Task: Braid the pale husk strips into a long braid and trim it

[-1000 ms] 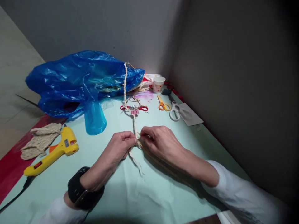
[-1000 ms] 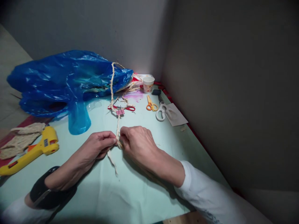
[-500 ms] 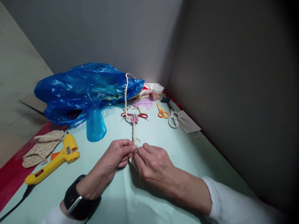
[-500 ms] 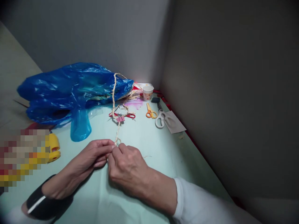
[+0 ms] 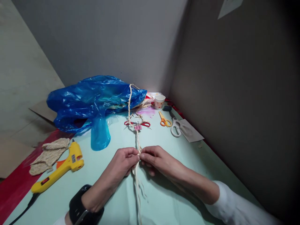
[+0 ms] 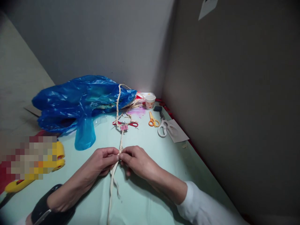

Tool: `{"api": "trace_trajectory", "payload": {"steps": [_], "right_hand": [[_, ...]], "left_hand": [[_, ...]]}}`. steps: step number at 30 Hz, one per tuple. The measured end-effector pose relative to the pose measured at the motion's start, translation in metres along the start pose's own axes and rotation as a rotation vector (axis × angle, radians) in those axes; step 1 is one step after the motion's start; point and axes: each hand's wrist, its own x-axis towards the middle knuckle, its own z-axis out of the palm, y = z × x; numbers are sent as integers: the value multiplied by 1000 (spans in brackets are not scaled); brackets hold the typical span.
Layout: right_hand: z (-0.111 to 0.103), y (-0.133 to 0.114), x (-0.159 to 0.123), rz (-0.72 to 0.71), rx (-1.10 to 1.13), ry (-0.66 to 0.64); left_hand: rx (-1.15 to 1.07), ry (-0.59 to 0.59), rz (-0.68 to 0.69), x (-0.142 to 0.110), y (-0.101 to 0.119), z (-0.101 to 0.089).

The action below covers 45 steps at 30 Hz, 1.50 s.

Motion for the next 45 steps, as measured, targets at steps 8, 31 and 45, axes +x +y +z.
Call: {"api": "trace_trajectory", "payload": {"steps": [8,31,45], "right_hand": [[1,5,1,-105,-257,173],[10,5,2,-89,414,181],[12,5,0,-218,168,120]], "left_hand": [[600,160,236,-6,3,1],[647,-4,116,-11,7,-5],[-85,-76,40,2,-2,-7]]}}
